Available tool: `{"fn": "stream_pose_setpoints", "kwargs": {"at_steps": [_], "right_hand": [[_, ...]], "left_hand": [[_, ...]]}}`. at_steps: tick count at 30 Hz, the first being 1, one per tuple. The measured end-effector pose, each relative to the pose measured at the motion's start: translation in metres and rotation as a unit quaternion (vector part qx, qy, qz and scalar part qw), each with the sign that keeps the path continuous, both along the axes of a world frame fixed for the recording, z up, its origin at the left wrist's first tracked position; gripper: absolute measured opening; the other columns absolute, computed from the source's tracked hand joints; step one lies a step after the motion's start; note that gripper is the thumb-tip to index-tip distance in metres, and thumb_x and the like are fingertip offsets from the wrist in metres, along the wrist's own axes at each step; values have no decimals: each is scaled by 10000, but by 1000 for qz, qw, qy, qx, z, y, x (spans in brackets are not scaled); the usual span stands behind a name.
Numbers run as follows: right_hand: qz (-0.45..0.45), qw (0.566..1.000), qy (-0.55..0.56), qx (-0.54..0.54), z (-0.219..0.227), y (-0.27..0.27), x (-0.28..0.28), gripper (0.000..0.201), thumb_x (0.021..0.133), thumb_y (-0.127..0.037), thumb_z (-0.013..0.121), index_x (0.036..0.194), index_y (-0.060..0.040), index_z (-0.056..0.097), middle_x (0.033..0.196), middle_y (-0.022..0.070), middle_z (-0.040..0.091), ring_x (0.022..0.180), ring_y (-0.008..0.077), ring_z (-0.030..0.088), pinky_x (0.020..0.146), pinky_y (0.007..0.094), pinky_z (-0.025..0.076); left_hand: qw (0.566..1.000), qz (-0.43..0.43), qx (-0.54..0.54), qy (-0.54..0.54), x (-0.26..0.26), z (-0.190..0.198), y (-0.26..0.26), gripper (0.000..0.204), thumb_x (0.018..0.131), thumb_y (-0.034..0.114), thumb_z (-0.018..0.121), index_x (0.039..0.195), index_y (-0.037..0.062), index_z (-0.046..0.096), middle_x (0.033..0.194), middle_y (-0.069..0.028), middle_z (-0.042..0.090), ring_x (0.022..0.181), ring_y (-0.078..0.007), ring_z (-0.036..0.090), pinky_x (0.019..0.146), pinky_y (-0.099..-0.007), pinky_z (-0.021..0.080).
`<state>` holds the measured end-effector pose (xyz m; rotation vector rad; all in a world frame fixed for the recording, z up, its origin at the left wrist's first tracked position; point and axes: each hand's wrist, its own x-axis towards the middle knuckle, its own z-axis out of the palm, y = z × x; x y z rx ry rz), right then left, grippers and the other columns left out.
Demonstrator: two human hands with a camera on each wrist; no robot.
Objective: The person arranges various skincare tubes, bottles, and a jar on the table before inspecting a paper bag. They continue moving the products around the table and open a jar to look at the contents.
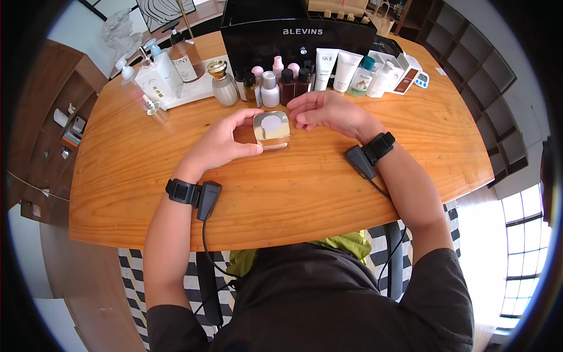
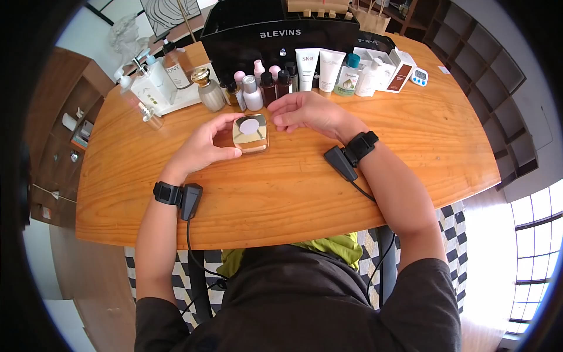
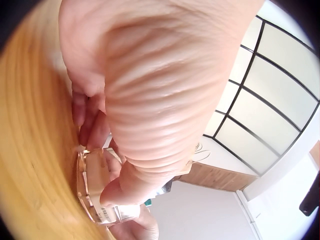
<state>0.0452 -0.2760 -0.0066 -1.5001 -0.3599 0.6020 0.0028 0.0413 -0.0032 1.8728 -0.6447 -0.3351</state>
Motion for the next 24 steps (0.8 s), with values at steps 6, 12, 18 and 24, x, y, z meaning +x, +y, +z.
{"fn": "stream_pose_setpoints", "kwargs": {"at_steps": [6, 12, 18, 24], "right_hand": [[55, 997, -43, -35, 9, 10, -11, 698, 888, -117, 884, 1514, -27, 588, 1332, 60, 708, 1064, 128, 675, 956, 278, 535], [62, 993, -81, -63, 3, 12, -9, 740, 859, -108, 909, 1522, -30, 589, 1276, 34, 721, 1038, 118, 670, 947, 288, 534], [70, 991, -78, -80, 7, 13, -11, 765, 828, -143, 944, 1497, -3, 600, 1302, 85, 721, 1143, 167, 672, 1034, 311, 530], [69, 989, -98, -85, 12, 15, -15, 688, 863, -106, 909, 1478, -4, 619, 1261, 38, 737, 986, 99, 661, 911, 274, 540]], "left_hand": [[1000, -11, 13, 13, 3, 1, 2, 786, 891, 59, 846, 1581, -10, 475, 1449, -96, 628, 1335, -201, 599, 1151, -364, 481], [999, -5, 7, 35, 4, 0, 2, 790, 887, 44, 840, 1583, -13, 472, 1431, -110, 639, 1340, -211, 601, 1136, -361, 498], [999, 1, -10, 42, 2, 1, 3, 789, 876, 159, 873, 1560, -6, 515, 1436, -157, 658, 1349, -250, 609, 1158, -393, 467], [999, -3, -1, 34, 2, 0, 2, 778, 870, 149, 871, 1552, 3, 526, 1432, -152, 662, 1361, -253, 605, 1177, -393, 451]]}}
